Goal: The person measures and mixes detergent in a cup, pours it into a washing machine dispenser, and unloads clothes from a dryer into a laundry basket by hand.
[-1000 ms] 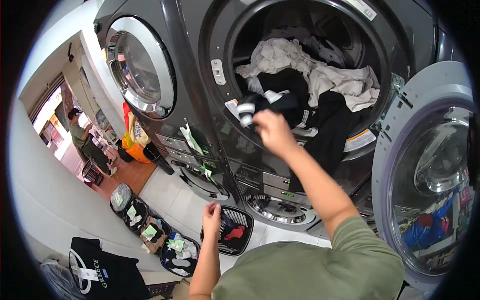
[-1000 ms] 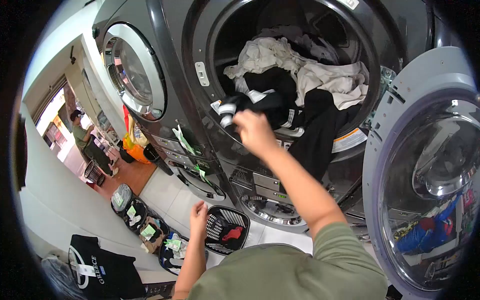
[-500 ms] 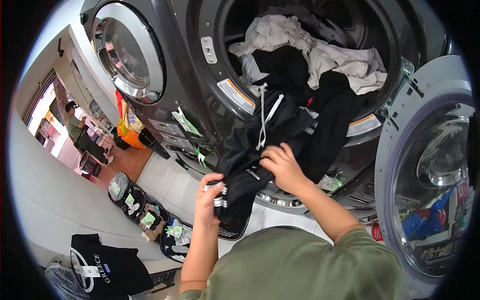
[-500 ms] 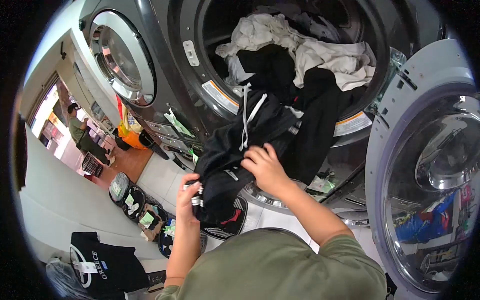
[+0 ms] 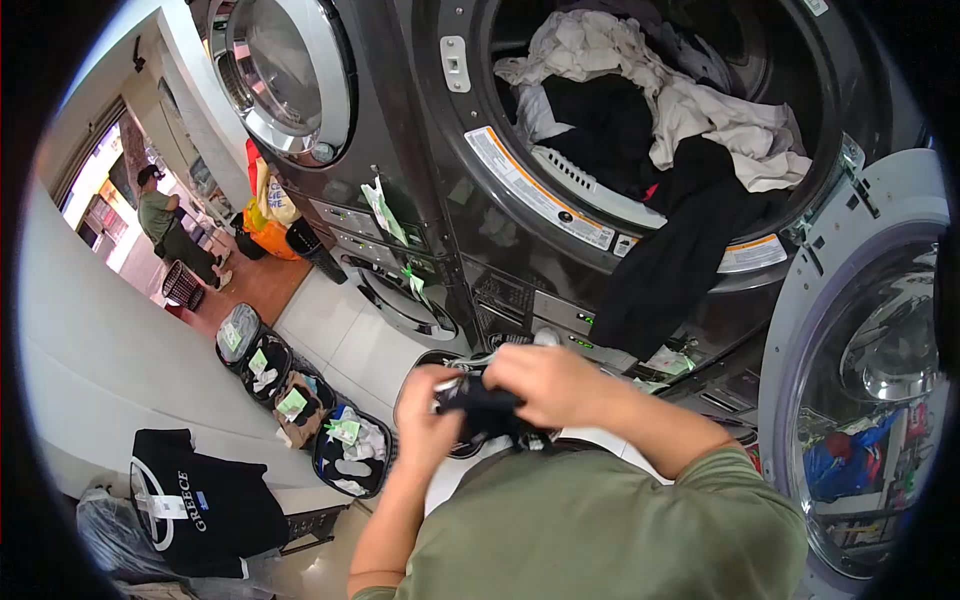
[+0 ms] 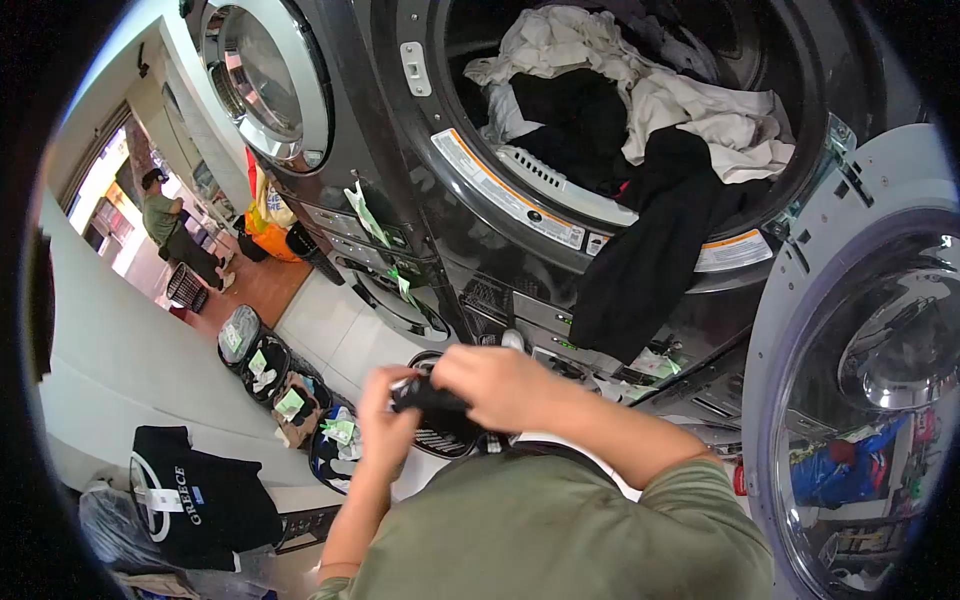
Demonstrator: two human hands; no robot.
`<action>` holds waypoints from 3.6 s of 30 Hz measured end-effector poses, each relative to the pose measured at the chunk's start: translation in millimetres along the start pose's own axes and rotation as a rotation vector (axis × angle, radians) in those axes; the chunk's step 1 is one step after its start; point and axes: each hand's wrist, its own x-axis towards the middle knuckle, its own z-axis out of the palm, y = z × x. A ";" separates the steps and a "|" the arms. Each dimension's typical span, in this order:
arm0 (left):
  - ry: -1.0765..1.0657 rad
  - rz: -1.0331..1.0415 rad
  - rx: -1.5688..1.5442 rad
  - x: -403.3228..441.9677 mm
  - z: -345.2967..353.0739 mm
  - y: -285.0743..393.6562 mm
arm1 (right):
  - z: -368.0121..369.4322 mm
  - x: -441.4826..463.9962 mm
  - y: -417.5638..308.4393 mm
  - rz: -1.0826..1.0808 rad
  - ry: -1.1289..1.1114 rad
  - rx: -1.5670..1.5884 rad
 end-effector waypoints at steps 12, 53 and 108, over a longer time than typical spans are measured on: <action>-0.103 -0.025 -0.546 31.4 7.4 44.6 | -25.3 27.3 16.2 0.150 0.037 0.186; -0.975 -0.552 0.577 41.5 -181.0 -58.1 | -98.4 57.9 132.4 0.216 -0.100 0.487; 0.554 -1.181 -0.640 -120.1 42.8 -222.7 | 77.6 94.5 127.9 0.049 0.276 -0.033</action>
